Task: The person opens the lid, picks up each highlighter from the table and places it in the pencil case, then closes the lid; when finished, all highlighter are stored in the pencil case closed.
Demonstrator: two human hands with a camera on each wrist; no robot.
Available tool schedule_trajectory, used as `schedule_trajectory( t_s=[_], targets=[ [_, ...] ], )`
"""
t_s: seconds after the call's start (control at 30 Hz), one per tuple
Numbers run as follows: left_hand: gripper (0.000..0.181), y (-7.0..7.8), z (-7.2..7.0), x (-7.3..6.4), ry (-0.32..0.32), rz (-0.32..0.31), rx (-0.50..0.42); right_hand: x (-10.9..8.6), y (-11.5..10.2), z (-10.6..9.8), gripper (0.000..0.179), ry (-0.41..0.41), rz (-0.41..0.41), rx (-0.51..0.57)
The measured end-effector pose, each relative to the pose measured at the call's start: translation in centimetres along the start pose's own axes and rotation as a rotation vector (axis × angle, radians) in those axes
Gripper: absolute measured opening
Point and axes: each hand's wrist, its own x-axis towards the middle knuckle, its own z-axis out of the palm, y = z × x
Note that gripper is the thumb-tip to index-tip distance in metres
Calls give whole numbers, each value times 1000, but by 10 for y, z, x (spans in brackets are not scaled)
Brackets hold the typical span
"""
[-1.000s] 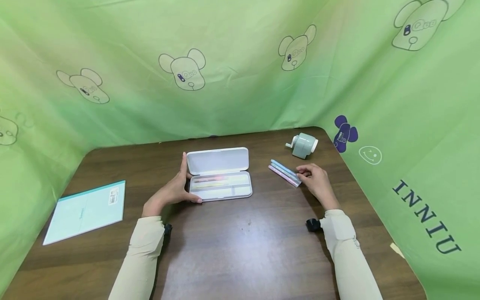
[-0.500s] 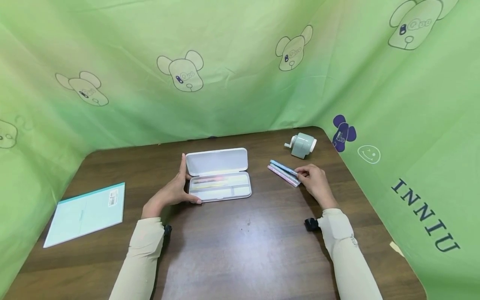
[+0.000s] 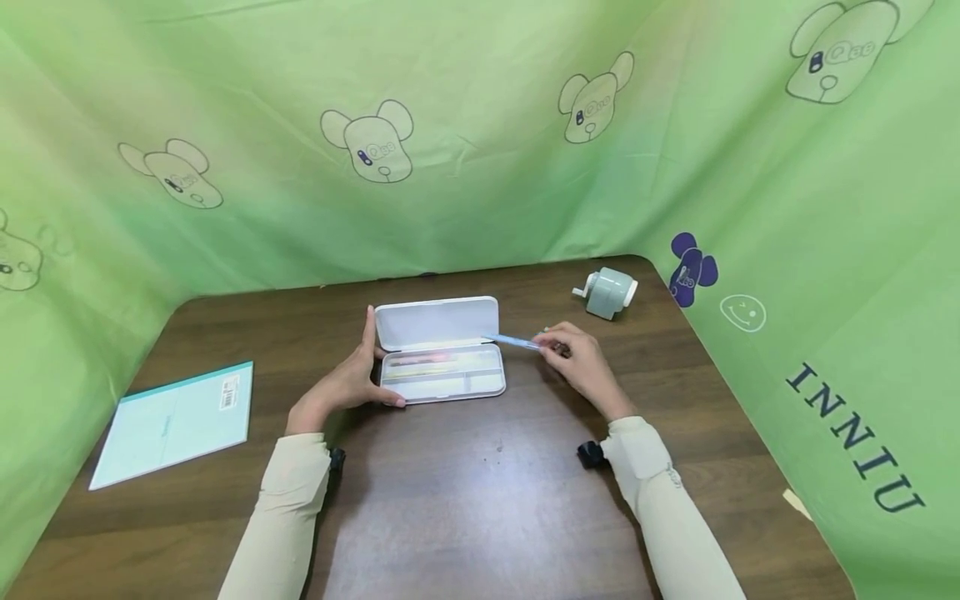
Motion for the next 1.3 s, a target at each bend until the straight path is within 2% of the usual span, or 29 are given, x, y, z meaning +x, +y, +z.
schedule_trajectory(
  t_s=[0.23,0.3,0.33,0.43,0.53,0.57,0.6,0.8,0.93,1.03,1.1,1.2,1.27,1.3],
  targets=[
    [176,-3,2,1,3,-27,-28,19,-29,41,19,-142,-66,38],
    [175,-3,2,2,5,-20,-28,24,-36,51,19,-161,-83,39],
    [174,4,0,-1,0,-11,-24,26,-39,55,19,-170,-89,45],
    [173,2,1,1,-2,16,-11,32,-48,68,17,-196,-111,55],
    [175,-7,5,6,-4,17,-21,37,-55,80,17,-230,-131,75],
    [176,-19,8,11,6,11,-32,39,-57,84,17,-237,-136,78],
    [177,-24,10,14,13,7,-38,40,-58,88,18,-246,-140,77],
    [179,-39,12,21,33,16,-66,47,-65,100,21,-252,-158,49],
    [177,-38,15,20,27,14,-60,42,-62,92,22,-211,-144,38],
    [177,-28,14,15,17,8,-51,34,-54,79,18,-163,-138,34],
    [176,-9,8,5,0,15,-42,28,-47,67,16,-126,-121,28],
    [173,12,-1,-5,-5,26,-17,18,-33,47,15,-69,-72,13],
    [170,28,-8,-12,-13,13,-8,11,-21,32,15,-33,-29,-3],
    [170,29,-9,-11,-13,-2,-14,7,-15,25,15,-13,-8,-11]
  ],
)
